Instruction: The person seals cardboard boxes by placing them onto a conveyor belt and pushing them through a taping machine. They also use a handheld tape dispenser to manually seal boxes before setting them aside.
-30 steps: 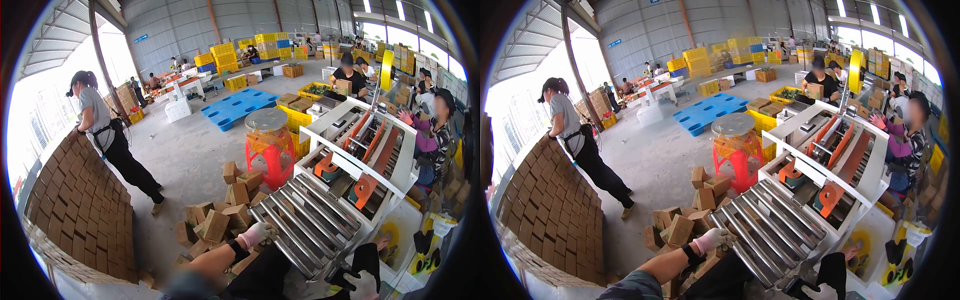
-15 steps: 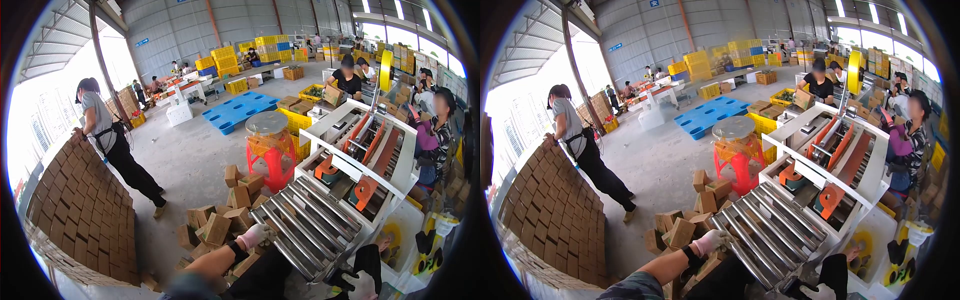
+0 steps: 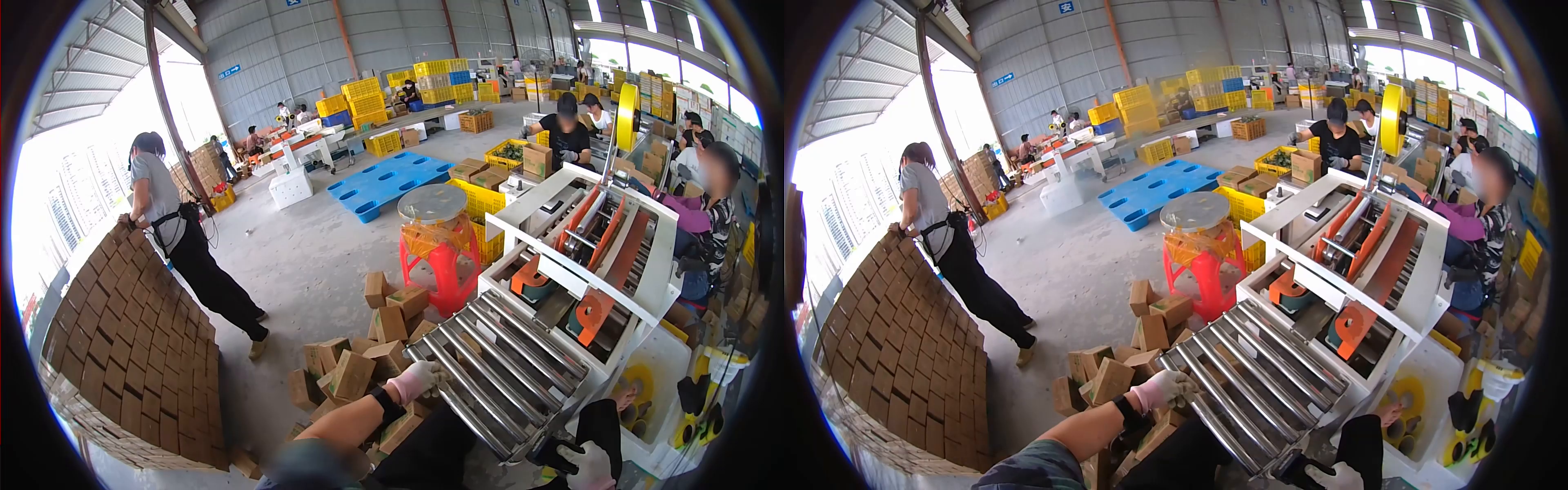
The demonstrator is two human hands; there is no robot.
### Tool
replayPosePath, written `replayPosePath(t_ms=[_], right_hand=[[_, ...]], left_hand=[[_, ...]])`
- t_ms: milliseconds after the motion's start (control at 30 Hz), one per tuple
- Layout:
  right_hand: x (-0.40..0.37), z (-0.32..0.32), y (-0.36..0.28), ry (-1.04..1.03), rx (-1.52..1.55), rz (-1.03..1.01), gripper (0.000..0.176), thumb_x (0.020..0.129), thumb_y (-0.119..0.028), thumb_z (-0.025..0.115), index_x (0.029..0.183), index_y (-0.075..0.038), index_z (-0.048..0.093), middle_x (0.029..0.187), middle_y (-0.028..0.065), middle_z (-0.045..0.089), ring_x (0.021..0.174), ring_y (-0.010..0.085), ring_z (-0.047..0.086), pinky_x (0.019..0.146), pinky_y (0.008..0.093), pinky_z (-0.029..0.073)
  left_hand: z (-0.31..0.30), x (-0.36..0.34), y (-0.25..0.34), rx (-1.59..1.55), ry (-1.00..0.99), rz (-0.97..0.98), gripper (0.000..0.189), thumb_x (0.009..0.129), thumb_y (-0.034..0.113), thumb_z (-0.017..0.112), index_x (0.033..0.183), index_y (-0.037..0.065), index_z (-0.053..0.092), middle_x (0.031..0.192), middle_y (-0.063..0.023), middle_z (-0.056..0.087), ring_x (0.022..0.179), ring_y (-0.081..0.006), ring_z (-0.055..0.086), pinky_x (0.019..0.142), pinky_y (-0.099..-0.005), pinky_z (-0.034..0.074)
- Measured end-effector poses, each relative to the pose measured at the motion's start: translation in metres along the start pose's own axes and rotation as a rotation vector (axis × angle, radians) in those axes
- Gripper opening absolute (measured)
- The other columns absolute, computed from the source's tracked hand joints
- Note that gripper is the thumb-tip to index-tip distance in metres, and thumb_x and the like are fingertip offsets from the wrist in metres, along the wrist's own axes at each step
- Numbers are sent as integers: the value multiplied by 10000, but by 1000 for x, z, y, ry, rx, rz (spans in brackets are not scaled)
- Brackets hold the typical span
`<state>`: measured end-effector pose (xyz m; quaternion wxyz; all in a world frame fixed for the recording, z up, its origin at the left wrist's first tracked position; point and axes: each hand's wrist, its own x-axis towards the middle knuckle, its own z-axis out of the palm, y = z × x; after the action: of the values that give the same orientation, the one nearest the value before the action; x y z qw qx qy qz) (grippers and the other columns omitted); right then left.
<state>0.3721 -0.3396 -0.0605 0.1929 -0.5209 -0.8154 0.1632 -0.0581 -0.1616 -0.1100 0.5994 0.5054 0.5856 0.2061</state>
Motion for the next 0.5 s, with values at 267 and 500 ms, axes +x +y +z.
replayPosePath(t_ms=[267,500], right_hand=[[2,-2,-2,-10,13,17,473,742,-38,669,1194,-179,679,819,166,539,744,368,581,654,450,473],[4,2,-3,5,23,5,503,724,-28,663,1201,-187,676,823,158,539,751,371,582,658,453,474]], left_hand=[[-6,20,-10,-55,-41,69,219,988,139,516,1100,26,666,930,-37,705,666,-96,624,543,-229,484],[-6,4,8,-23,-53,22,190,973,9,487,1101,-39,618,1049,-84,701,861,-143,669,633,-239,523]])
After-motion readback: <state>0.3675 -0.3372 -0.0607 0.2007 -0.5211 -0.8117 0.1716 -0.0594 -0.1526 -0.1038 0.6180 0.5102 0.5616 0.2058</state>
